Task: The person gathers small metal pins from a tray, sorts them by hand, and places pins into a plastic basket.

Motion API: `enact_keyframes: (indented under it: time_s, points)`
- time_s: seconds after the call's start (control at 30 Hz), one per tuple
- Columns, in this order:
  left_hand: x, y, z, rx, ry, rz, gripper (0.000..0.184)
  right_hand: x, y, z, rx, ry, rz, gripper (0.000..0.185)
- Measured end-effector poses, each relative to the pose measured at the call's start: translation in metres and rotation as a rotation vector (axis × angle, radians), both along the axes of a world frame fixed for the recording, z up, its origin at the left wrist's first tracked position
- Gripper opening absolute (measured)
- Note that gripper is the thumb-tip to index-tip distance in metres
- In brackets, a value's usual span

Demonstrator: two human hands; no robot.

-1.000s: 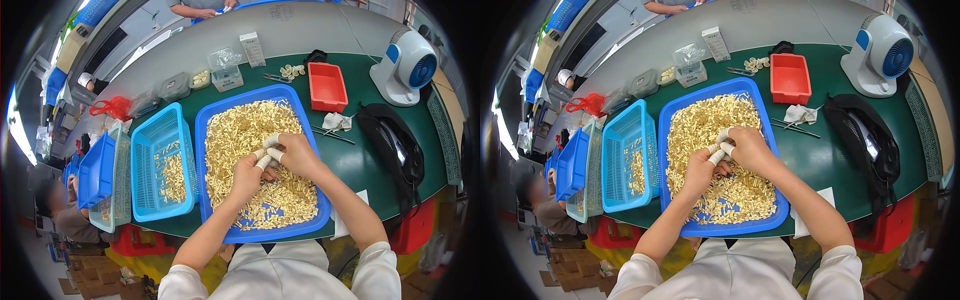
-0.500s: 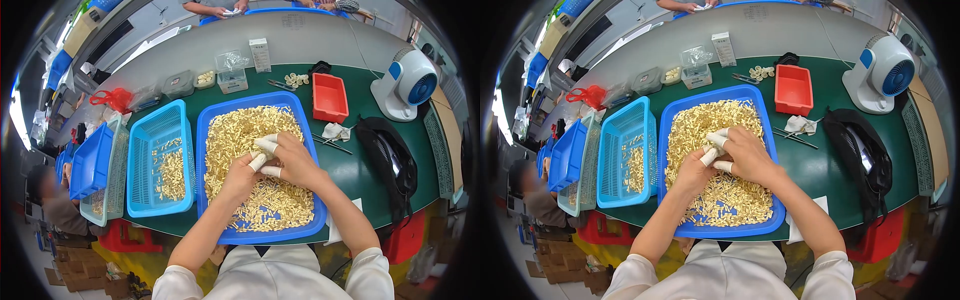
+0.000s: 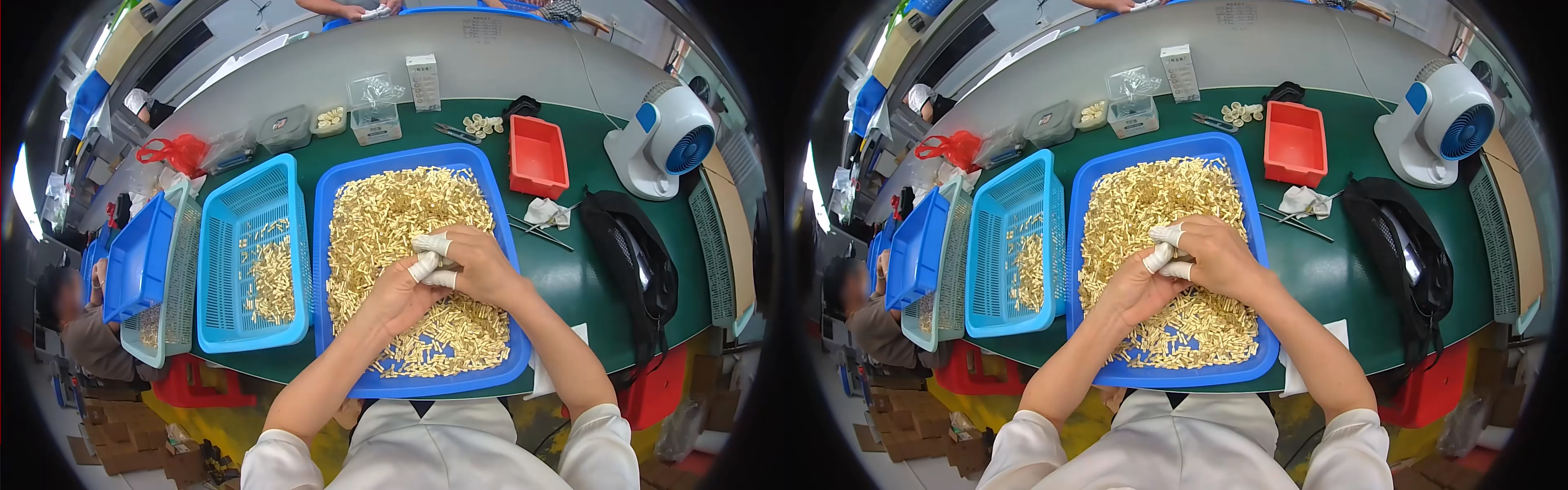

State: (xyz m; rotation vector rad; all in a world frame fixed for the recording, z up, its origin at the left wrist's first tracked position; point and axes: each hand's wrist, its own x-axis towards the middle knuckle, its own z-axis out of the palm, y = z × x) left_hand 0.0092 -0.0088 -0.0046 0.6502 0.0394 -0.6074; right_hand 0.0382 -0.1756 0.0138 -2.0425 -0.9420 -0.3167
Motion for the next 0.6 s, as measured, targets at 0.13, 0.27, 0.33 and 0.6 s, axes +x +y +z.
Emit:
enact_keyframes:
  time_s: [0.13,0.27,0.33,0.6]
  points:
    - [-0.002,-0.002,0.001,-0.022,0.054,0.04,0.028,-0.002,0.002,0.003,0.01,-0.034,-0.023,0.038]
    - [-0.001,-0.001,0.001,-0.01,0.014,0.019,0.029,0.0,0.001,-0.004,0.016,-0.037,-0.019,0.036]
    - [0.0,0.002,-0.002,-0.006,-0.017,-0.022,0.028,0.002,0.0,-0.007,0.019,-0.038,-0.014,0.036]
    - [0.001,0.008,0.0,0.168,-0.067,-0.007,0.023,0.002,-0.003,0.006,0.007,-0.085,-0.02,0.037]
